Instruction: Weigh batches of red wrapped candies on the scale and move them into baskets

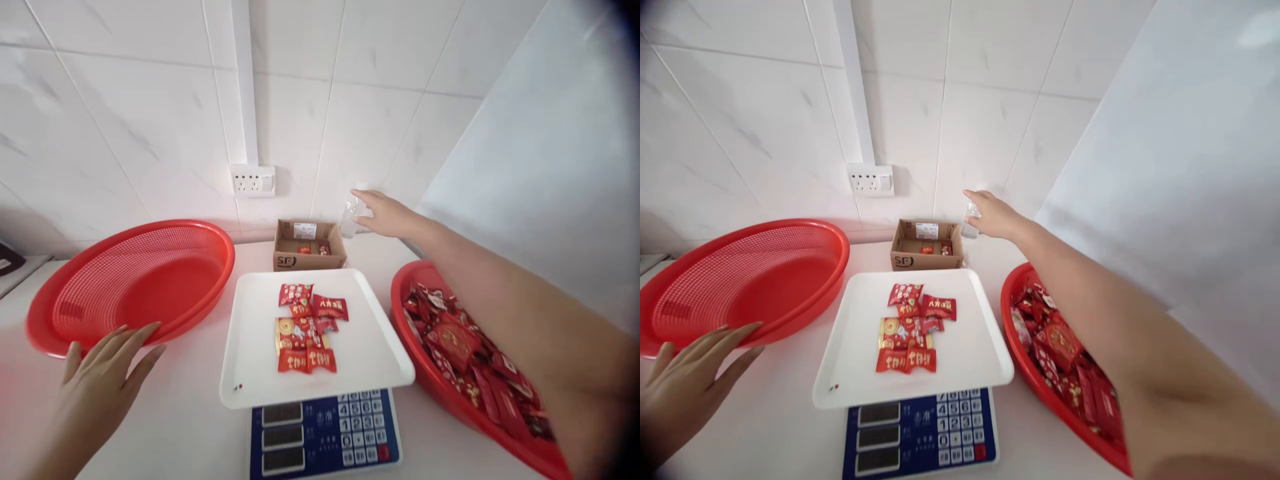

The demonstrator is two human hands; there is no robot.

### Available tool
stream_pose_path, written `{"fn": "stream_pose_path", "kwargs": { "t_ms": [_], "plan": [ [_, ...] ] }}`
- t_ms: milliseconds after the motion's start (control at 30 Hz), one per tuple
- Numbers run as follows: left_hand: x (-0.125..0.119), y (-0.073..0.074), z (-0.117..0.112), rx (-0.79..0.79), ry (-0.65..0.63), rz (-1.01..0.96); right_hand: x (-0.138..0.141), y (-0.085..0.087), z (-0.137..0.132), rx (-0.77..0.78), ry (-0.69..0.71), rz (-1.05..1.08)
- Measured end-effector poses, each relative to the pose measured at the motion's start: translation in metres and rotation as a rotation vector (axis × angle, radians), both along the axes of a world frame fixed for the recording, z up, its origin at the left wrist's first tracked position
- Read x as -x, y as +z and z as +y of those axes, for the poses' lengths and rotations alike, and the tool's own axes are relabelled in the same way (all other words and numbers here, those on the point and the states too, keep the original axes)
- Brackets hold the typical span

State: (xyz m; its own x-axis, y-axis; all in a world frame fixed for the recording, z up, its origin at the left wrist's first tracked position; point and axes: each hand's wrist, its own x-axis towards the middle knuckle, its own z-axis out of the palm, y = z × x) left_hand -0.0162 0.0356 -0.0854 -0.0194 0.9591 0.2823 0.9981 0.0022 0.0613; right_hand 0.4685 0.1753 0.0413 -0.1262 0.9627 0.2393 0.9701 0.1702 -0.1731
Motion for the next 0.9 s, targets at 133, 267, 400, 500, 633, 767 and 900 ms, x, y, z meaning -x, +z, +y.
{"fn": "stream_pose_path", "kwargs": {
  "t_ms": [133,267,400,500,633,767,900],
  "plan": [
    [0.010,0.015,-0.016,0.074,-0.047,0.033,0.017,0.010,-0.106,0.003,0.237,-0.046],
    [0.018,0.018,-0.038,0.061,-0.047,0.024,0.028,0.002,-0.212,0.069,0.199,-0.026],
    [0.022,0.014,-0.060,0.057,-0.056,-0.017,0.031,-0.037,-0.281,0.137,0.098,0.152],
    [0.023,0.011,-0.072,0.067,-0.073,-0.039,0.038,-0.069,-0.303,0.202,0.019,0.317],
    [0.021,0.013,-0.083,0.070,-0.084,-0.033,0.058,-0.086,-0.298,0.158,-0.032,0.433],
    [0.014,0.021,-0.090,0.114,-0.013,-0.040,0.079,-0.084,-0.258,0.092,0.104,0.444],
    [0.009,0.026,-0.092,0.090,0.091,-0.066,0.098,-0.084,-0.194,0.112,0.146,0.339]
  ]
}}
